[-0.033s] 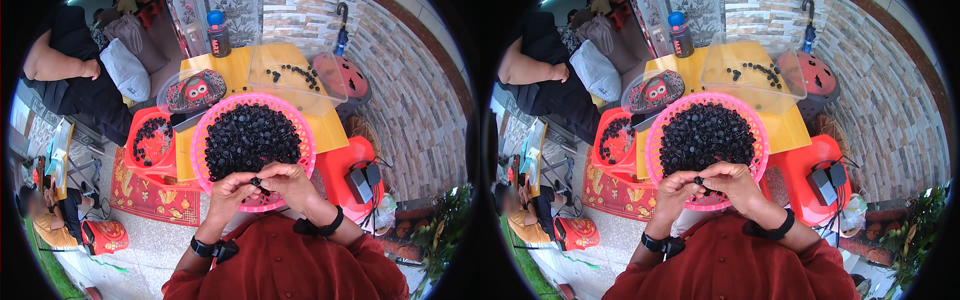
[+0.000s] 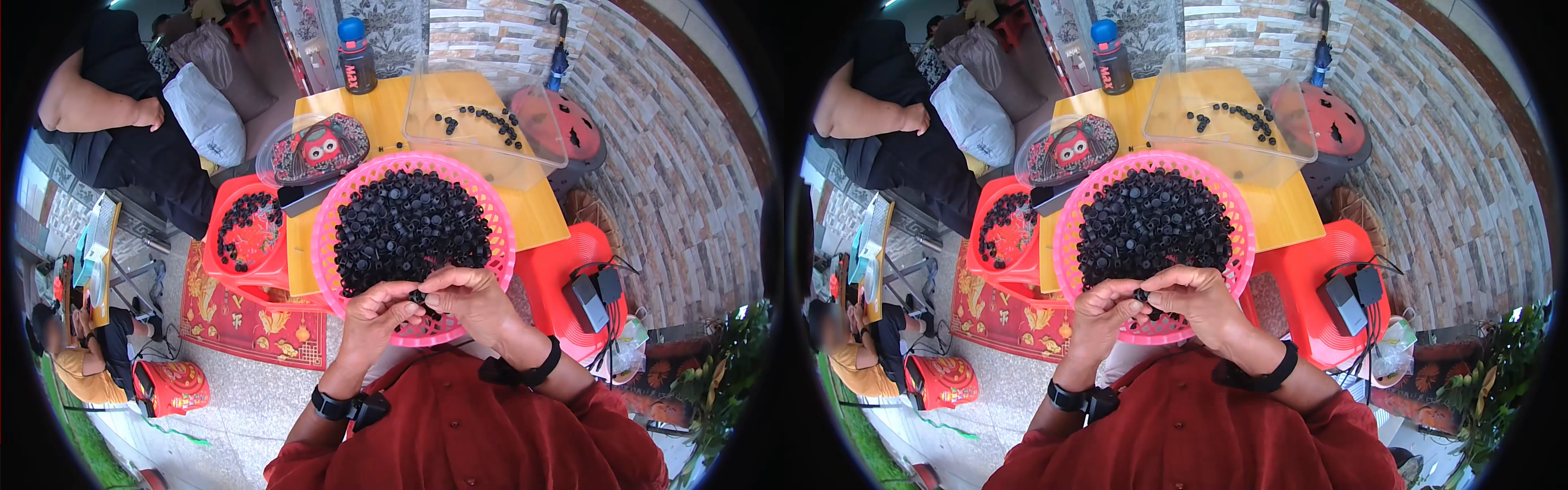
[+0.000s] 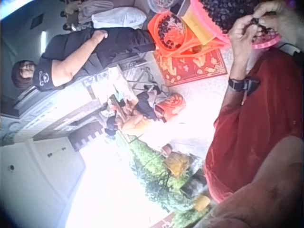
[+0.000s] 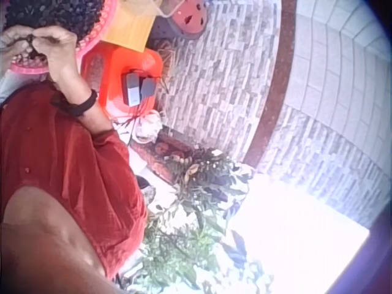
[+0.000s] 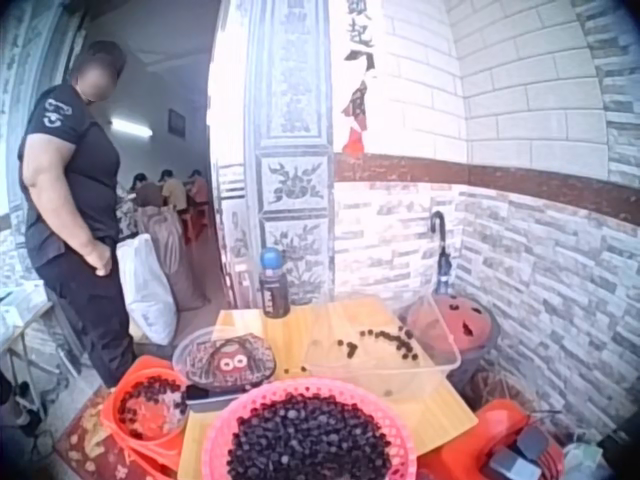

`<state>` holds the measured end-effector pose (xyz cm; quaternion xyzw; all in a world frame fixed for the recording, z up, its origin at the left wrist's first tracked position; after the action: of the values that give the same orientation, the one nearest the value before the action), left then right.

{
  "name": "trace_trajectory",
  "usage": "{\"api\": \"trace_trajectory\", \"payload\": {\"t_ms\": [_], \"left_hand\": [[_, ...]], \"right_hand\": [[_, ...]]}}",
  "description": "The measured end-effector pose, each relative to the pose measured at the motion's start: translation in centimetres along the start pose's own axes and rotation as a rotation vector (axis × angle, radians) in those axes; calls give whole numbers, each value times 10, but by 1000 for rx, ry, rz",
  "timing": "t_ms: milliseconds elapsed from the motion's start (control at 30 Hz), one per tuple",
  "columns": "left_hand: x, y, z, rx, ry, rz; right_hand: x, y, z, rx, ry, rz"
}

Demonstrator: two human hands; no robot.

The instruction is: The person is manually assembling small black plastic components by hand in a pink bowl.

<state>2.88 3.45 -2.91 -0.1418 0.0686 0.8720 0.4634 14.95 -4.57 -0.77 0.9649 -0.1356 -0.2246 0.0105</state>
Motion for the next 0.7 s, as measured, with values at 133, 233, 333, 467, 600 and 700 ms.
{"api": "trace_trajectory", "payload": {"t_ms": [133,233,333,467,600,700], "left_hand": [[-1,-1,2,-12,-26,15],[0,-2,3,6,-36,25],[0,-3,5,-21,-63,29],[1,-3,7,-55,-28,24],[0,-2,9,-68,-57,28],[-1,-2,11,-77,-128,53]], "right_hand": [[2,0,5,-87,-50,18],[3,0,5,-101,-38,25],[2,-1,5,-107,-45,15],[2,-2,10,-154,-115,-7],[1,1,18,-259,-239,-26],[-4,3,23,-244,-388,-41]]}}
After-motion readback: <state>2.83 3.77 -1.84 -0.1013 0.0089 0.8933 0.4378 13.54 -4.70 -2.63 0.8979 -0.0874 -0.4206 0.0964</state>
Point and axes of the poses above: each hand's wrist, its own y-axis away from the middle knuckle, its own x-axis out of the back of the hand, z = x × y, the point moved 6 cm from there along -y, towards the middle knuckle, and after that the axes turned 5 degrees about -z, right-handed, at the moved point
